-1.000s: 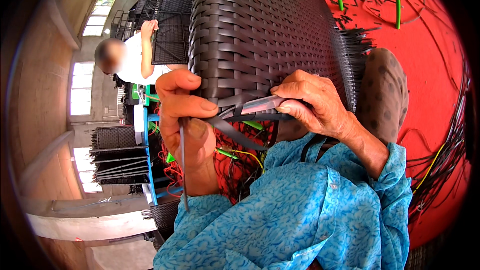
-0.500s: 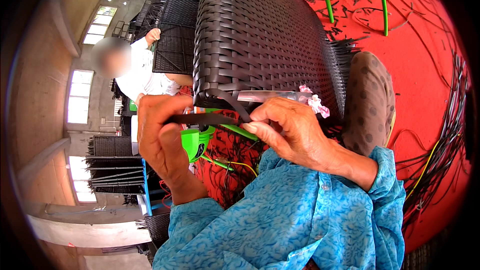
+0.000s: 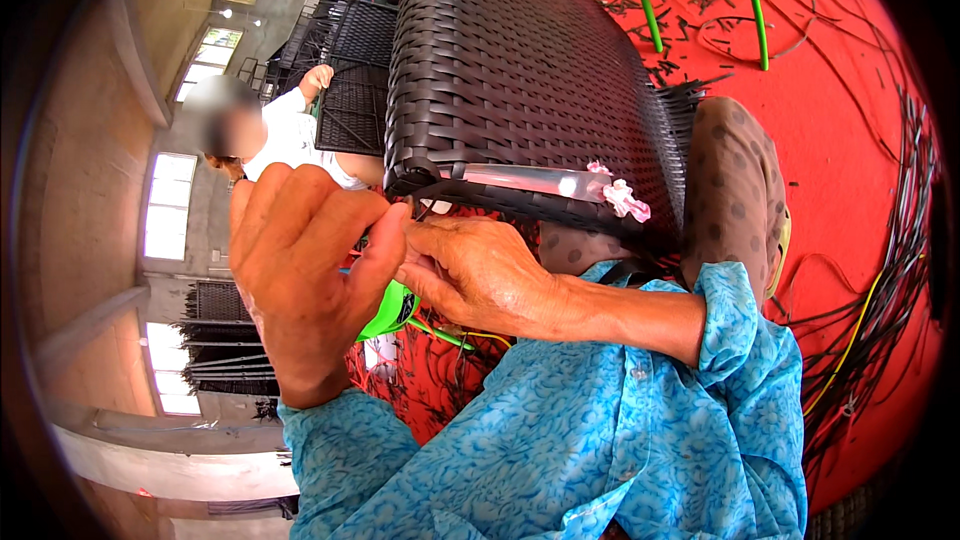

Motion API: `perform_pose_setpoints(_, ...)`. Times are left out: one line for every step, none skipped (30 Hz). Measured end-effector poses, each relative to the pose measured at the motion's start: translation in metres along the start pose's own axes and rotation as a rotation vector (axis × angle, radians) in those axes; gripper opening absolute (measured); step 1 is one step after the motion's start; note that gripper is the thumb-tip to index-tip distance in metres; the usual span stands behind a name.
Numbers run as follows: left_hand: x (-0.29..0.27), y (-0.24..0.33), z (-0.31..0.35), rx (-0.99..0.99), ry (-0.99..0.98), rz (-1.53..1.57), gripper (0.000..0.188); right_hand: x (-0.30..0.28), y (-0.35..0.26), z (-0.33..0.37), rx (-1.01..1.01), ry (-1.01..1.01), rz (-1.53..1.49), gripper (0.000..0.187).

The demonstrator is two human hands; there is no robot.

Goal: The person weaves black synthetic strips into the edges of a woven panel using a thin metal tool to guide the strips through the existing weave.

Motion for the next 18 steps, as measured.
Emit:
perform_pose_setpoints(-0.003,0.001,-0.001,0.003,0.007,-0.013,0.018,0.0,-0.004,-0.004,-0.096,0.042,0.054,0.013)
perform_pose_setpoints(-0.005,0.003,-0.002,0.006,0.014,-0.025,0.018,-0.001,-0.01,-0.004,-0.191,0.085,0.108,0.013)
perform_pose_setpoints(-0.005,0.005,-0.004,0.008,0.011,-0.028,0.018,-0.002,-0.011,-0.002,-0.192,0.088,0.104,0.013)
perform_pose_setpoints(-0.006,0.007,-0.005,0.026,0.016,-0.037,0.018,-0.004,-0.013,-0.002,-0.184,0.1,0.096,0.013)
perform_pose_setpoints(-0.006,0.009,-0.006,0.045,0.021,-0.044,0.018,-0.006,-0.014,-0.002,-0.176,0.113,0.089,0.013)
perform_pose_setpoints(-0.006,0.012,-0.007,0.072,0.016,-0.056,0.018,-0.006,-0.013,-0.002,-0.177,0.116,0.086,0.013)
perform_pose_setpoints(-0.007,0.014,-0.006,0.073,0.013,-0.061,0.018,-0.006,-0.013,-0.001,-0.194,0.135,0.07,0.013)
perform_pose_setpoints(-0.009,0.014,-0.006,0.072,0.028,-0.039,0.018,-0.008,-0.014,0.0,-0.21,0.155,0.055,0.014)
perform_pose_setpoints(-0.011,0.015,-0.005,0.072,0.043,-0.016,0.018,-0.011,-0.016,0.003,-0.211,0.158,0.052,0.014)
perform_pose_setpoints(-0.013,0.014,-0.005,0.075,0.042,-0.017,0.018,-0.011,-0.004,0.005,-0.015,0.091,-0.177,0.016)
perform_pose_setpoints(-0.022,0.01,-0.004,0.048,0.128,0.029,0.017,-0.008,0.01,0.01,0.182,0.023,-0.403,0.019)
perform_pose_setpoints(-0.03,0.007,-0.002,0.023,0.215,0.078,0.015,-0.006,0.014,0.016,0.195,-0.017,-0.373,0.021)
perform_pose_setpoints(-0.036,-0.001,0.004,-0.085,0.292,0.166,0.01,-0.004,0.017,0.021,0.19,-0.019,-0.371,0.021)
perform_pose_setpoints(-0.043,-0.006,0.011,-0.099,0.35,0.204,0.007,-0.004,0.024,0.028,0.227,0.072,-0.583,0.024)
perform_pose_setpoints(-0.052,-0.016,0.017,-0.111,0.407,0.244,0.004,-0.007,0.032,0.034,0.264,0.164,-0.794,0.027)
perform_pose_setpoints(-0.061,-0.034,0.028,-0.145,0.494,0.466,0.007,-0.015,0.038,0.037,0.288,0.181,-0.779,0.03)
perform_pose_setpoints(-0.071,-0.049,0.035,-0.176,0.574,0.688,0.011,-0.016,0.045,0.04,0.318,0.252,-0.853,0.033)
perform_pose_setpoints(-0.069,-0.047,0.026,-0.121,0.382,1.008,0.016,-0.021,0.048,0.042,0.353,0.213,-0.738,0.037)
Point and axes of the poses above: each hand's wrist, its own z-axis away from the middle knuckle, its own x-axis out of the palm, y = z × x, the point moved 8 cm from there along -z, towards the middle knuckle, and after that the axes turned 13 degrees about z, right-handed, at the moved point
